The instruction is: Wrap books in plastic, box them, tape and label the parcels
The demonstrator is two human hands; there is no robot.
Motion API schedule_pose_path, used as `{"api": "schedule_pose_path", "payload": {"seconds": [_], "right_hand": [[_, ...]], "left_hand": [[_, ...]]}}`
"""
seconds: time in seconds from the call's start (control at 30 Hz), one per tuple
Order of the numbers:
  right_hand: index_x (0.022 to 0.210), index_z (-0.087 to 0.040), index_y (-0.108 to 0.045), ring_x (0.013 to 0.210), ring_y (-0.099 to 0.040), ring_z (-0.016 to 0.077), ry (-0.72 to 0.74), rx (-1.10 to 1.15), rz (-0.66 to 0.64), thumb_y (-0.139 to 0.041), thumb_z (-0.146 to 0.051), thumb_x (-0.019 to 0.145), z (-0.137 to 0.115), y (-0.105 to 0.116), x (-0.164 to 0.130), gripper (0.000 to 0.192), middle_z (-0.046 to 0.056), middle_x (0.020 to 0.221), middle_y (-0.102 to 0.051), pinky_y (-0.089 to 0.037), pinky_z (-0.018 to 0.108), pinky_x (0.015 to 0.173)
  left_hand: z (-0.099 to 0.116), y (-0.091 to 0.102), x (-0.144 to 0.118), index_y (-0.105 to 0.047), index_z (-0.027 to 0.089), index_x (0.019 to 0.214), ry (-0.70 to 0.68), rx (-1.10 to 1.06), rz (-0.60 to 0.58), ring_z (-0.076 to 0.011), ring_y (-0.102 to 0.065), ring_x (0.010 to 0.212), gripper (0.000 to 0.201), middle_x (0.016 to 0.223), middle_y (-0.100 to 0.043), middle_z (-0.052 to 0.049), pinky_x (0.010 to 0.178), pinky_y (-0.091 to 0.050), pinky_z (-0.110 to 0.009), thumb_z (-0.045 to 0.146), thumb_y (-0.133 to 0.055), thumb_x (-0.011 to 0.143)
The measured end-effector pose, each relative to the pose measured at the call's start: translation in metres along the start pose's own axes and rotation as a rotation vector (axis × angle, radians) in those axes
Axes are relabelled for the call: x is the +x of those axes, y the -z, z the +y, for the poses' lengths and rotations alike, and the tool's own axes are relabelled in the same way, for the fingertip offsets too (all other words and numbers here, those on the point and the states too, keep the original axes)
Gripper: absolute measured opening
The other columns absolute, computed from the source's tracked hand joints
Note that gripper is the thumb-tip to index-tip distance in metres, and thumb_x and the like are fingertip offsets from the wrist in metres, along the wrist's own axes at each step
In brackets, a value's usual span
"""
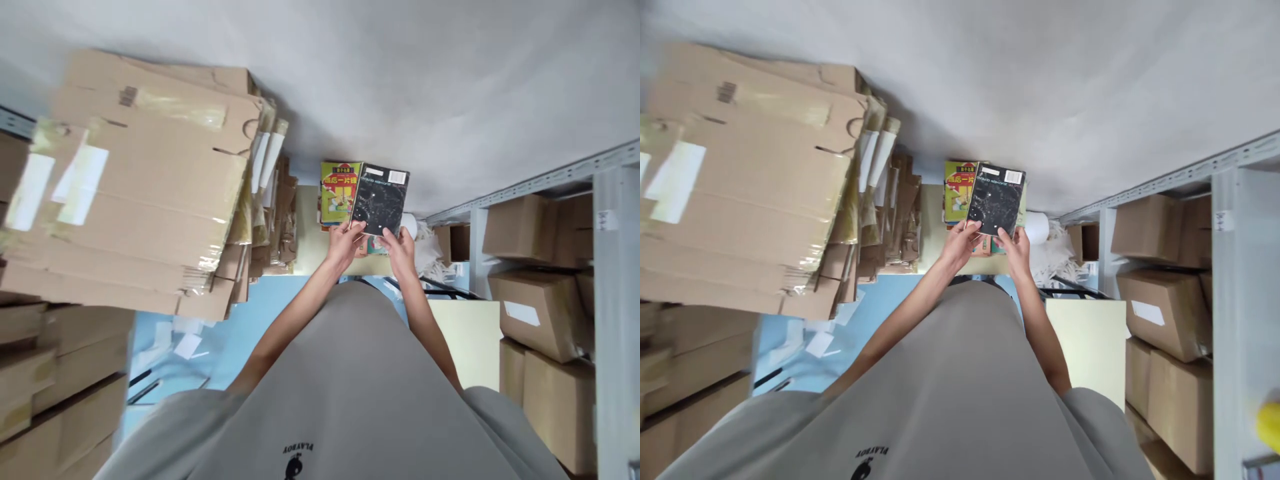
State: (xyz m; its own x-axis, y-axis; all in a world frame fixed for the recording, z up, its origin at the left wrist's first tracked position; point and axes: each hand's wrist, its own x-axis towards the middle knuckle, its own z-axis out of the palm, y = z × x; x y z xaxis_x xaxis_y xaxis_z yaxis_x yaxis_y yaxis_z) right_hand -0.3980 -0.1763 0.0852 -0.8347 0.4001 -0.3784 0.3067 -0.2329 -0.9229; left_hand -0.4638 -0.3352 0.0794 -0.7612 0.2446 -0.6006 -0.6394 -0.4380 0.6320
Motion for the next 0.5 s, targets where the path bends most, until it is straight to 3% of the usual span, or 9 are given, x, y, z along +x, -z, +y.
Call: {"api": "schedule_pose_path", "payload": {"seconds": [0.1,0.2,0.3,0.37,0.43,0.5], "right_hand": [[0.126,-0.031,-0.073,0.138,-0.079,0.0338,0.037,0.008,-0.119,-0.094,-0.076,0.086,-0.037,-0.01,-0.011,0.064,0.008,0.138,-0.084,-0.07,0.05,0.116],[0.138,-0.032,-0.078,0.151,-0.075,0.0363,0.132,0.033,-0.192,-0.094,-0.076,0.089,-0.072,-0.027,-0.007,0.068,0.008,0.145,-0.086,-0.068,0.053,0.122],[0.145,-0.033,-0.08,0.155,-0.074,0.0364,0.177,0.052,-0.289,-0.101,-0.069,0.088,-0.1,-0.055,-0.006,0.07,0.007,0.15,-0.086,-0.066,0.054,0.128],[0.147,-0.033,-0.08,0.156,-0.074,0.0376,0.201,0.055,-0.356,-0.099,-0.071,0.091,-0.115,-0.077,-0.011,0.07,0.007,0.15,-0.086,-0.067,0.056,0.128],[0.147,-0.034,-0.08,0.157,-0.073,0.0389,0.231,0.05,-0.425,-0.097,-0.072,0.095,-0.127,-0.102,-0.018,0.067,0.007,0.15,-0.085,-0.068,0.058,0.127],[0.144,-0.034,-0.08,0.158,-0.073,0.0393,0.253,0.04,-0.493,-0.097,-0.072,0.097,-0.134,-0.128,-0.026,0.062,0.006,0.148,-0.085,-0.068,0.057,0.127]], "left_hand": [[0.036,0.012,-0.032,-0.069,0.023,0.096,-0.172,0.068,-0.065,-0.0202,-0.082,0.099,0.057,0.098,-0.079,0.0,0.103,-0.074,-0.039,0.056,-0.112,0.077],[0.074,0.019,-0.069,-0.074,0.023,0.095,-0.318,0.164,-0.039,-0.0238,-0.083,0.101,0.055,0.099,-0.081,-0.002,0.095,-0.074,-0.038,0.065,-0.108,0.084],[0.107,0.021,-0.117,-0.083,0.024,0.111,-0.507,0.304,0.03,-0.0331,-0.086,0.122,0.055,0.117,-0.087,-0.007,0.11,-0.075,-0.048,0.076,-0.095,0.097],[0.127,0.027,-0.153,-0.083,0.029,0.137,-0.663,0.439,0.112,-0.0391,-0.079,0.148,0.06,0.144,-0.085,-0.01,0.125,-0.07,-0.056,0.079,-0.088,0.103],[0.149,0.045,-0.185,-0.074,0.036,0.16,-0.804,0.602,0.253,-0.04,-0.064,0.17,0.064,0.17,-0.074,-0.007,0.139,-0.06,-0.061,0.078,-0.076,0.112],[0.174,0.078,-0.207,-0.067,0.039,0.17,-0.939,0.734,0.417,-0.037,-0.055,0.178,0.06,0.179,-0.068,-0.003,0.148,-0.048,-0.065,0.074,-0.061,0.121]]}}
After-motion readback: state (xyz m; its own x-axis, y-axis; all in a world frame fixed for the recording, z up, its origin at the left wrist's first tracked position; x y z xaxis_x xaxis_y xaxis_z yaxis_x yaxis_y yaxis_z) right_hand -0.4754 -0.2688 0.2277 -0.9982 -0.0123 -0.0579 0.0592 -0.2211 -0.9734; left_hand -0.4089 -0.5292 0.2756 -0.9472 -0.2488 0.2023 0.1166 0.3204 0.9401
